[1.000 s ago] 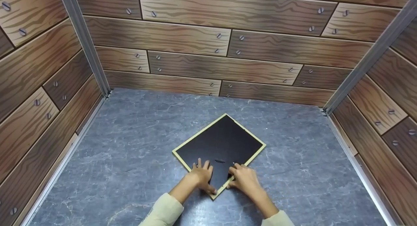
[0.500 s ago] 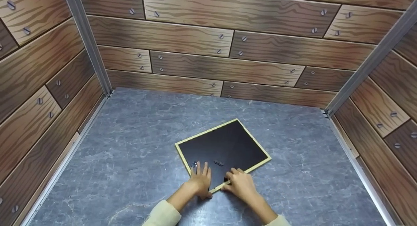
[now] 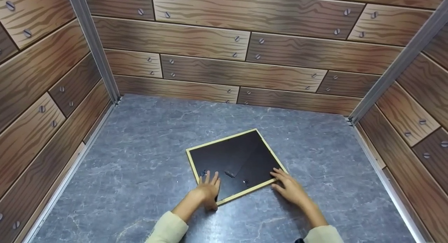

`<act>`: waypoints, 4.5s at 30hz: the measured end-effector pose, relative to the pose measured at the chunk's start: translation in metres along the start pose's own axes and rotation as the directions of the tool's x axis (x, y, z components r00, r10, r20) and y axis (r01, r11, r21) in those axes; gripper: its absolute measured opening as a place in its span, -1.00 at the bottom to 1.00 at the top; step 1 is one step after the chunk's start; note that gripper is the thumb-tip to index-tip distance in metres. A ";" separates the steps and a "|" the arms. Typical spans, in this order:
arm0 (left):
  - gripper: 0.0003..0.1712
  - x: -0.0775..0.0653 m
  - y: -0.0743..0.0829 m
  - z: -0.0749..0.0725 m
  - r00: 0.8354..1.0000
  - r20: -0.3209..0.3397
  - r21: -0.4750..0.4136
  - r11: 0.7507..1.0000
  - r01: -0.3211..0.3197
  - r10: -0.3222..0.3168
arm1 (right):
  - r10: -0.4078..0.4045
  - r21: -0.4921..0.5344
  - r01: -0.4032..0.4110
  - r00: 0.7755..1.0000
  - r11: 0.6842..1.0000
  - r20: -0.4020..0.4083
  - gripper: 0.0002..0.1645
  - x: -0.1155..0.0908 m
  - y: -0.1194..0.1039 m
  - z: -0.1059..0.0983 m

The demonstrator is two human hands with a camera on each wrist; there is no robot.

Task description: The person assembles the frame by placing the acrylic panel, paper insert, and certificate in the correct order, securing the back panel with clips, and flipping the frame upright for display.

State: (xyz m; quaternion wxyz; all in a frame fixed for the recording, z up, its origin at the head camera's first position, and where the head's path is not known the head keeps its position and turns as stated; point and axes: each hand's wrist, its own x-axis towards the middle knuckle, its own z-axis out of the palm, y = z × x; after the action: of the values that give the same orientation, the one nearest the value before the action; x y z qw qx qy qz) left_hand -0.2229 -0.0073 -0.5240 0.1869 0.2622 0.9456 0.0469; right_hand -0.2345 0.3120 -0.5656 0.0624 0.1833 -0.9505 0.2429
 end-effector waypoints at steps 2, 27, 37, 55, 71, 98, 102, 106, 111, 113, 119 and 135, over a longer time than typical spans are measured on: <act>0.09 0.001 -0.004 0.001 1.000 0.004 -0.015 1.000 -0.015 0.015 | 0.019 -0.007 -0.019 0.999 1.000 0.034 -0.50 -0.002 0.003 0.000; -0.09 0.009 -0.042 -0.001 0.995 -0.095 -0.245 0.968 -0.060 0.037 | -0.036 -0.115 0.029 0.998 0.993 -0.055 -0.78 -0.014 -0.017 -0.004; -0.09 0.012 -0.042 0.001 0.996 -0.084 -0.265 0.963 -0.046 0.024 | 0.082 0.008 -0.083 0.991 0.996 0.105 -0.53 -0.005 -0.008 -0.012; -0.09 0.008 -0.042 0.000 0.994 -0.106 -0.273 0.960 -0.060 0.032 | 0.212 -0.093 -0.202 0.970 0.975 0.120 -0.47 0.014 -0.022 -0.017; -0.11 0.004 -0.037 -0.002 0.992 -0.127 -0.263 0.963 -0.054 0.021 | 0.300 -0.103 -0.295 0.953 0.950 0.036 -0.49 0.016 -0.029 -0.015; -0.14 0.006 -0.042 -0.001 0.993 -0.108 -0.283 0.956 -0.080 0.051 | 0.246 -0.155 -0.240 0.969 0.958 0.020 -0.54 0.013 -0.046 -0.004; -0.14 0.007 -0.042 0.000 0.991 -0.122 -0.292 0.953 -0.081 0.047 | 0.134 -0.089 -0.143 0.985 0.986 -0.108 -0.59 0.020 -0.063 0.014; -0.12 0.009 -0.043 0.000 0.992 -0.120 -0.321 0.945 -0.066 0.029 | 0.003 -0.015 -0.005 0.992 1.000 -0.127 -0.59 0.036 -0.086 0.037; -0.11 0.011 -0.044 0.001 0.990 -0.138 -0.315 0.948 -0.052 0.009 | -0.181 -0.025 0.180 0.983 0.983 -0.045 -0.56 0.054 -0.117 0.062; -0.10 0.012 -0.045 0.002 0.989 -0.150 -0.304 0.951 -0.055 0.009 | -0.207 -0.035 0.207 0.978 0.978 -0.001 -0.52 0.060 -0.127 0.068; -0.04 0.012 -0.044 0.002 0.988 -0.152 -0.300 0.953 -0.050 0.004 | -0.157 -0.095 0.169 0.980 0.981 0.121 -0.33 0.070 -0.142 0.081; -0.05 0.009 -0.042 0.000 0.991 -0.135 -0.274 0.961 -0.045 0.008 | -0.063 -0.098 0.086 0.974 0.991 0.216 -0.29 0.073 -0.148 0.079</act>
State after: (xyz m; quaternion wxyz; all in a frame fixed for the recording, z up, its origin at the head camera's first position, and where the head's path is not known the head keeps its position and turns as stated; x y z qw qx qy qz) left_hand -0.2500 -0.0389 -0.5350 0.1579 0.2424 0.9365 0.1984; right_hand -0.2489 0.1301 -0.5545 -0.0206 0.2402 -0.9558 0.1683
